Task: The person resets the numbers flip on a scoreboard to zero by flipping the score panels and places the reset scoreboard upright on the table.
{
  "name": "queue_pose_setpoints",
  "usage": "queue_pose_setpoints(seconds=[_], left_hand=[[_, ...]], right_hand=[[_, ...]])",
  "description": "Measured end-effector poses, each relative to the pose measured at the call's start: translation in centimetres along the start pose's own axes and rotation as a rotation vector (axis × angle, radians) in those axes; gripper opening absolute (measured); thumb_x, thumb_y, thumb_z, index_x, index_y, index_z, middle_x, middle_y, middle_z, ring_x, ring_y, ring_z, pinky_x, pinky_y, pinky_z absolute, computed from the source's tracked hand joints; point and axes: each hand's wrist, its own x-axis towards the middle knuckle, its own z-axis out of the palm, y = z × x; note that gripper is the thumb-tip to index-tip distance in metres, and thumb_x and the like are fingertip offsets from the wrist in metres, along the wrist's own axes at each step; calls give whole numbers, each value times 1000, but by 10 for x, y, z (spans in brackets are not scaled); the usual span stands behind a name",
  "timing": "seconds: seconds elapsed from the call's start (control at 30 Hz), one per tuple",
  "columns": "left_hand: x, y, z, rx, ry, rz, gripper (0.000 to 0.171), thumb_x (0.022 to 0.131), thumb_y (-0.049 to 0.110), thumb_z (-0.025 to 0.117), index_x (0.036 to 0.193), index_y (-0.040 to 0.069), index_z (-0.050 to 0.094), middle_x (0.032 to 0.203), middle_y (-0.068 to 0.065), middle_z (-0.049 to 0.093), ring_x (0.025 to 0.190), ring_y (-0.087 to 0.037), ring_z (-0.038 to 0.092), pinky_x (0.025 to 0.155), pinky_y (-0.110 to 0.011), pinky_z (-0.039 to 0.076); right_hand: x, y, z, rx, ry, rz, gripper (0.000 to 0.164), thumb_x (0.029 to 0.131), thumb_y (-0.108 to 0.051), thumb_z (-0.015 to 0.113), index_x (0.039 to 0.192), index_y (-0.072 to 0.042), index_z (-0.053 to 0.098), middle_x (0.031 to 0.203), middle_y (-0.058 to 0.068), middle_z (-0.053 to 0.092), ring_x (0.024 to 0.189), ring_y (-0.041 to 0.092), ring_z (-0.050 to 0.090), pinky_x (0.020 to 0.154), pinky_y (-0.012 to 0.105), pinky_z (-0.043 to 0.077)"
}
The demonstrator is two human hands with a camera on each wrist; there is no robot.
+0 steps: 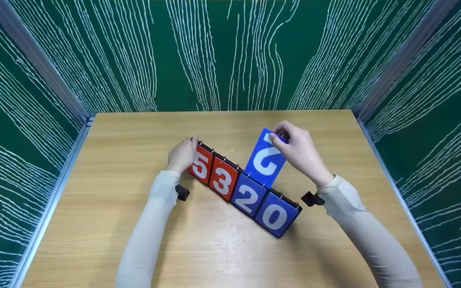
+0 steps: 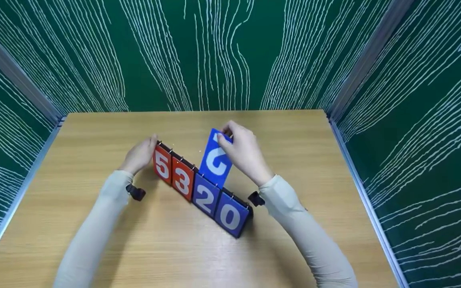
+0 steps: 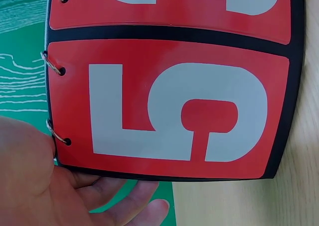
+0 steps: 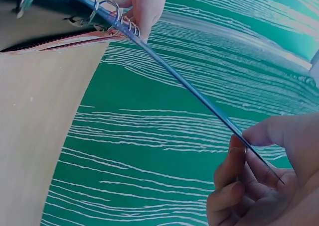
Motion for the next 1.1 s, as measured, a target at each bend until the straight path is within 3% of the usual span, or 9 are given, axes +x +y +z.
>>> queue_pose_setpoints(seconds=[0.27, 0.63, 0.87, 1.1], left_hand=[[-1, 0, 0, -9, -8, 6, 71, 111, 50, 12, 121, 5, 66, 126, -19, 67, 120, -37, 64, 104, -53, 48], [0, 0, 1, -31, -15, -16, 72, 110, 53, 12, 137, 6, 59, 127, -17, 66, 118, -34, 63, 104, -52, 48], [0, -1, 1, -27, 4, -10, 72, 110, 51, 13, 137, 3, 59, 129, -21, 66, 123, -38, 63, 104, -55, 48], [0, 1, 2, -67, -27, -33, 71, 110, 54, 12, 149, 8, 50, 141, -17, 60, 131, -35, 57, 110, -54, 44]], right_hand=[[-12, -18, 3, -60, 14, -94, 14, 102, -21, 61, 107, -9, 66, 97, 7, 68, 81, 21, 63, 71, 33, 53], [-36, -39, 14, -153, 54, -262, 11, 99, -19, 66, 106, -10, 68, 96, 4, 69, 80, 15, 61, 69, 29, 53], [-56, -46, 28, -196, 92, -377, 8, 95, -14, 70, 102, -12, 69, 91, 1, 67, 73, 7, 57, 61, 23, 50], [-82, -53, 42, -137, -27, -419, 11, 92, -16, 74, 102, -13, 69, 91, -1, 67, 72, 6, 59, 59, 18, 49]])
